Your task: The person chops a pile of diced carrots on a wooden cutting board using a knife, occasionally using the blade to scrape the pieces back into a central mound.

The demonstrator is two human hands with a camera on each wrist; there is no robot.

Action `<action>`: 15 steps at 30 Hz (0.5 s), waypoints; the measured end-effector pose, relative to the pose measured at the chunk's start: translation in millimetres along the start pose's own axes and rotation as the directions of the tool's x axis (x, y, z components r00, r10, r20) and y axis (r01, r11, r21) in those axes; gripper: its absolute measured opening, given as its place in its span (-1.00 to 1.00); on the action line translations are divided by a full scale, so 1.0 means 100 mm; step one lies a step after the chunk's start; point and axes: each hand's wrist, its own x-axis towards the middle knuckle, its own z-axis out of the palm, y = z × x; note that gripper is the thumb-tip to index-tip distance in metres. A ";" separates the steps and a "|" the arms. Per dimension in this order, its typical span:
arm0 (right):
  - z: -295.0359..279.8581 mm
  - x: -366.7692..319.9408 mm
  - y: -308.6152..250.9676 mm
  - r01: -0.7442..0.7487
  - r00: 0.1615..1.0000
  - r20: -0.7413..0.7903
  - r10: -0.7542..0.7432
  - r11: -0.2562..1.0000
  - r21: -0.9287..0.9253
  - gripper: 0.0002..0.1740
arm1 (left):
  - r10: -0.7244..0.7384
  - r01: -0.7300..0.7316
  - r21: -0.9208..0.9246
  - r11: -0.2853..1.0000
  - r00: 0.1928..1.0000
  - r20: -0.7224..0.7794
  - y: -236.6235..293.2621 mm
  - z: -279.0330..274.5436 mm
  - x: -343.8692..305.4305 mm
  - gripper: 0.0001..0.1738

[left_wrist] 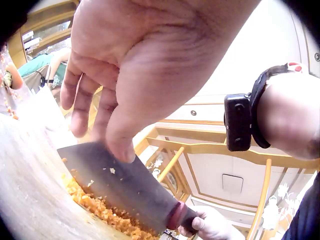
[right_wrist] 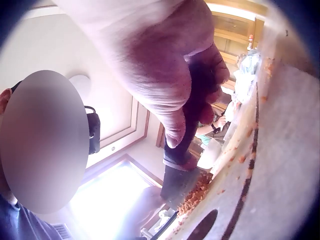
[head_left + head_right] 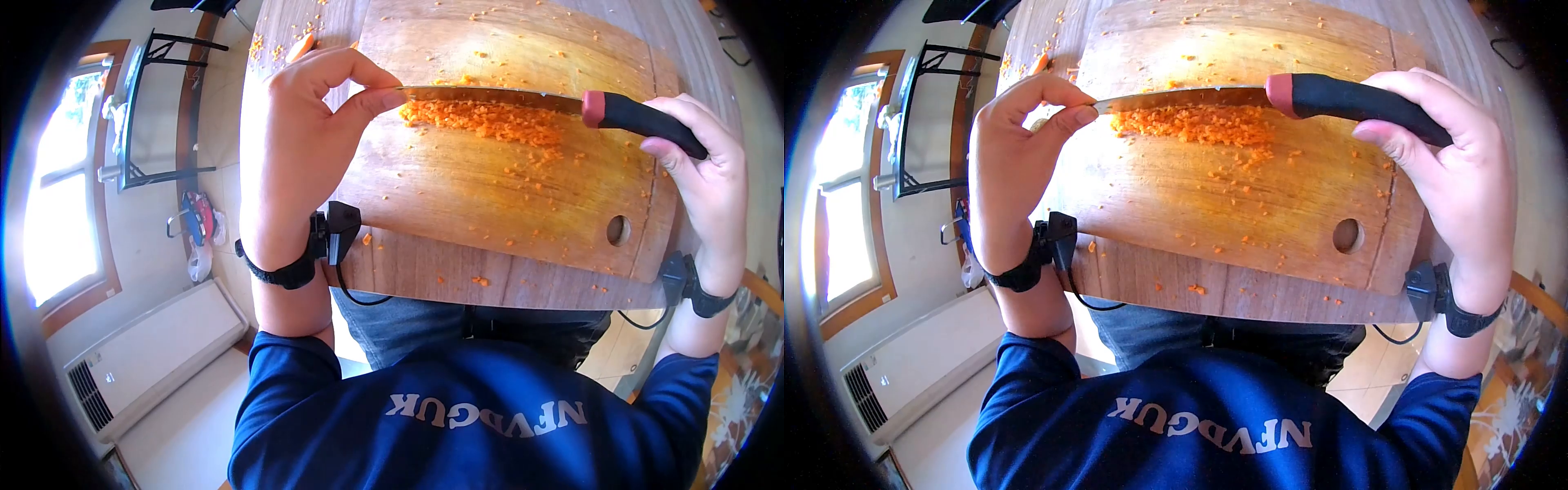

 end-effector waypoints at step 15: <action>-0.02 0.02 0.05 0.312 0.937 -0.138 -0.321 0.947 -0.083 -0.62 | 0.162 -0.164 -0.009 0.986 0.978 -0.131 -0.06 0.04 0.02 -0.90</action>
